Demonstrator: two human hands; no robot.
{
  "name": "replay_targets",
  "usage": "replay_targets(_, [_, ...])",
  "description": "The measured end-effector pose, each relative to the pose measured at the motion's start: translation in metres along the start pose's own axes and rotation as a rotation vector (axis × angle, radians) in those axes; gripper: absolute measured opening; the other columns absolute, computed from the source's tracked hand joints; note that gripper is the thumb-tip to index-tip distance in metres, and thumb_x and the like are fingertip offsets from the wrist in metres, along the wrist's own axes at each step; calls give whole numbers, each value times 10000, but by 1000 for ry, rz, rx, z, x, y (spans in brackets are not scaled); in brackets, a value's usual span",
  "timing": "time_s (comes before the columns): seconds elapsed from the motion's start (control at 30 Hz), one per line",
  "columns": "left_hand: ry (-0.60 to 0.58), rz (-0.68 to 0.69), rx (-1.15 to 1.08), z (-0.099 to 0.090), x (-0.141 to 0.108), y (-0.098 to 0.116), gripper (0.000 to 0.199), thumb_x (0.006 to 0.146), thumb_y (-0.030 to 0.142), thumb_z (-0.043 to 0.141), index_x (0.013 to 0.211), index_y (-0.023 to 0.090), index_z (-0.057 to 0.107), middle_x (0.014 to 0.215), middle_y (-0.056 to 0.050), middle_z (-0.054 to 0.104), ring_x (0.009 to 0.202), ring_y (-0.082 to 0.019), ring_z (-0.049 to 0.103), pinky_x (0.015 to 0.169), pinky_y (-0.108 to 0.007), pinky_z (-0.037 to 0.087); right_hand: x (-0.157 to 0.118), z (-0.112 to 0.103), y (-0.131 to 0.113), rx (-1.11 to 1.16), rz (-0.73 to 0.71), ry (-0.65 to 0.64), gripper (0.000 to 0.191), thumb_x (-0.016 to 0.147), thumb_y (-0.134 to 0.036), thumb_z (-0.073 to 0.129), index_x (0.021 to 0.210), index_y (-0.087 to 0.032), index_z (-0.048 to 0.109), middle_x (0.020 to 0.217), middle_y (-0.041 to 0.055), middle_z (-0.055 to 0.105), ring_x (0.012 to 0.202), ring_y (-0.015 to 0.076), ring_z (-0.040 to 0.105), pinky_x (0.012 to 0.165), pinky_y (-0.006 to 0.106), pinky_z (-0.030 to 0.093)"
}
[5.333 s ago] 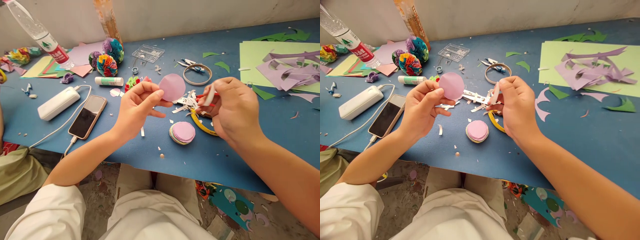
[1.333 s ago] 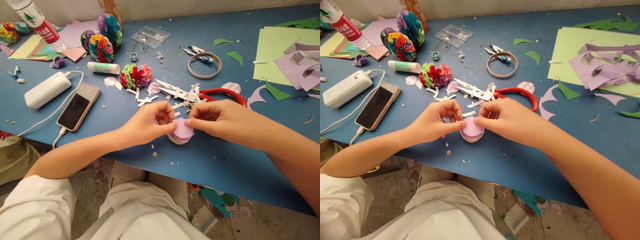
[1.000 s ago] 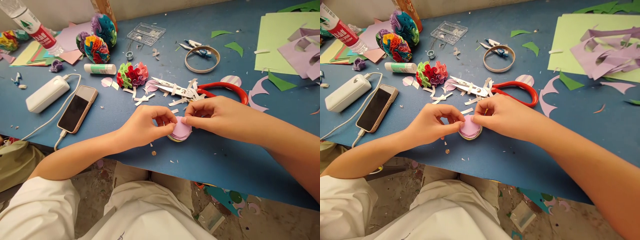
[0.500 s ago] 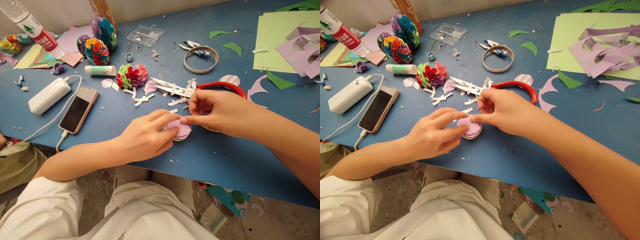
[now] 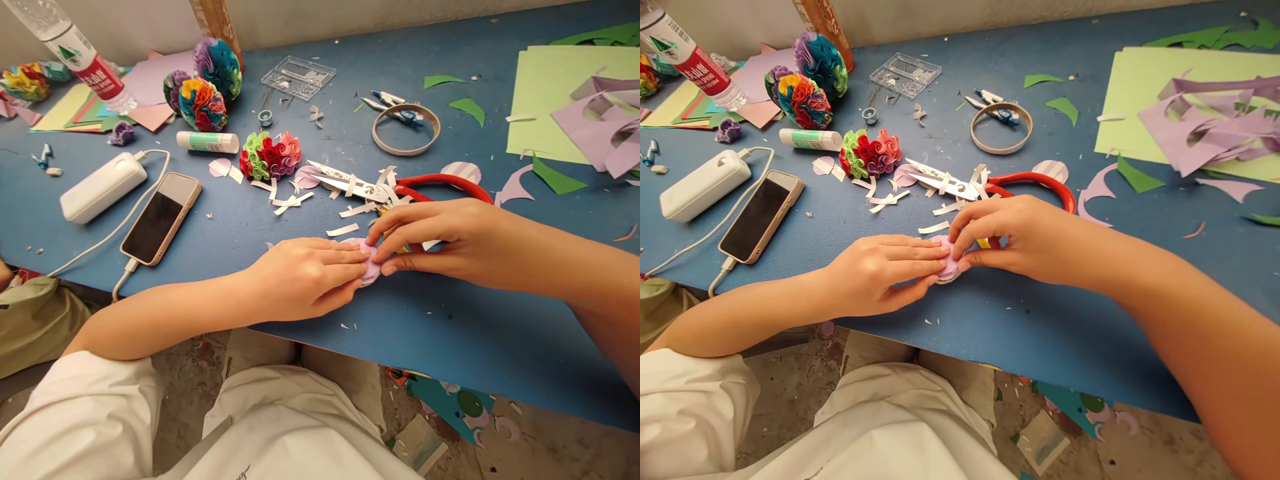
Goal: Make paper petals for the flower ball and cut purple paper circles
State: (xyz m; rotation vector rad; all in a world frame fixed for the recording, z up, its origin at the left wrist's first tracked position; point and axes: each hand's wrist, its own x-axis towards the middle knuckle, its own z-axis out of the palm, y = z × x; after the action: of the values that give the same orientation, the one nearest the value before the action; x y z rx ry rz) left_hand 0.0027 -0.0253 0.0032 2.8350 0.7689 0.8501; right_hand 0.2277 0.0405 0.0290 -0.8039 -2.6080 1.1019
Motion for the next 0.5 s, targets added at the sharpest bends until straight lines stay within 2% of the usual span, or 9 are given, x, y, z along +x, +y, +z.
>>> replay_targets(0.23, [15, 10, -7, 0, 0, 2, 233, 919, 161, 495, 1024, 120, 699, 1076, -68, 738, 1075, -182, 682, 966, -295, 565, 2, 6, 1, 96, 77, 21, 301, 793, -523, 621, 758, -243, 726, 960, 62, 661, 798, 189, 602, 682, 331, 468])
replay_targets(0.33, [23, 7, 25, 1, -1, 4, 231, 927, 177, 485, 1016, 131, 693, 1090, -74, 735, 1052, -175, 692, 963, -291, 563, 4, 9, -1, 226, 239, 3, 369, 736, -589, 649, 776, -223, 678, 843, 52, 645, 707, 169, 580, 585, 304, 436])
replay_targets(0.43, [44, -6, 61, 1, -2, 6, 225, 925, 204, 490, 961, 127, 698, 1086, -104, 731, 944, -178, 726, 837, -260, 600, 7, 11, -4, 372, 463, -20, 445, 644, -621, 709, 803, -214, 621, 640, 1, 576, 562, 129, 509, 478, 269, 358])
replay_targets(0.5, [46, -20, 80, 0, -2, 7, 229, 924, 217, 490, 911, 136, 703, 1058, -103, 733, 865, -174, 736, 747, -240, 604, 8, 10, -5, 423, 511, -18, 452, 631, -615, 718, 812, -212, 625, 647, 3, 581, 568, 128, 513, 475, 267, 363])
